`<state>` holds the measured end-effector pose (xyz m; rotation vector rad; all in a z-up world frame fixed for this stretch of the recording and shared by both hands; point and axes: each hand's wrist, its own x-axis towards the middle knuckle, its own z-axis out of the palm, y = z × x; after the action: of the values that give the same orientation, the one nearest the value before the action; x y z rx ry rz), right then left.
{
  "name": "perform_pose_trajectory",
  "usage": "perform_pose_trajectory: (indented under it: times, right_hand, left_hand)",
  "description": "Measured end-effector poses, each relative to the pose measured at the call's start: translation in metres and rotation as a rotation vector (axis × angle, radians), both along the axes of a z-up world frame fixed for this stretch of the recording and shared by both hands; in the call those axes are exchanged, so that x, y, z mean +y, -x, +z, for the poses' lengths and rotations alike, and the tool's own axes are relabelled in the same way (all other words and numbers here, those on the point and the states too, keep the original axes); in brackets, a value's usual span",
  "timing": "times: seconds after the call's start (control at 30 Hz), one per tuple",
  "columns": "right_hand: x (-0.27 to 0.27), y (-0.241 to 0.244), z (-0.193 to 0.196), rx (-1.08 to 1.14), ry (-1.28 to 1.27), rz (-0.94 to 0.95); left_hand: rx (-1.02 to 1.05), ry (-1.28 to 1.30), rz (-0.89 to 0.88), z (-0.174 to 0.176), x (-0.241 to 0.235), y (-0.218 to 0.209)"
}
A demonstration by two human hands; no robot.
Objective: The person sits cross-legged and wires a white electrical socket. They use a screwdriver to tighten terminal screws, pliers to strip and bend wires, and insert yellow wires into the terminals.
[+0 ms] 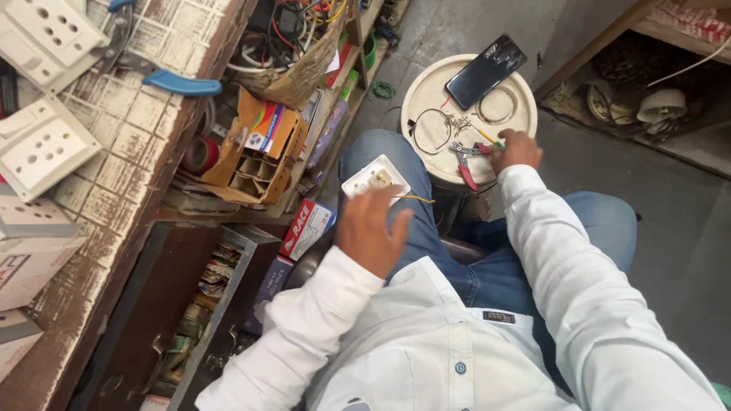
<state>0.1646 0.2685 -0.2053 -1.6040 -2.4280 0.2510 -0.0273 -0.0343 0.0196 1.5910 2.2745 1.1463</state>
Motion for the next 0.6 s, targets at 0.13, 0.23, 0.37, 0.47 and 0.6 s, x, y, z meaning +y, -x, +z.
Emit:
perform_pose_trajectory:
  times: [0.13,0.23,0.37,0.47,0.6]
  right_hand:
    - [-0.006,0.008,0.005,-0.115,0.212,0.215]
    - [-0.018,0.013,0.012,-0.277,0.274,0.249]
    - [-0.021,0.015,0.022,-0.382,0.312,0.238]
    - [-0.021,0.021,0.024,-0.404,0.349,0.235]
    - [-0.020,0.024,0.027,-0.379,0.395,0.262]
  left_hand:
    - [-0.295,0.502,-0.100,-0.018,0.021,-0.035]
    - [-0.143,0.613,-0.083,-0.041,0.041,-0.050]
    - [-0.074,0.315,-0.016,-0.048,0.035,-0.057]
    - [-0.097,0.324,0.023,-0.036,0.021,-0.049]
    - [-0.318,0.299,0.080,-0.015,0.012,-0.032]
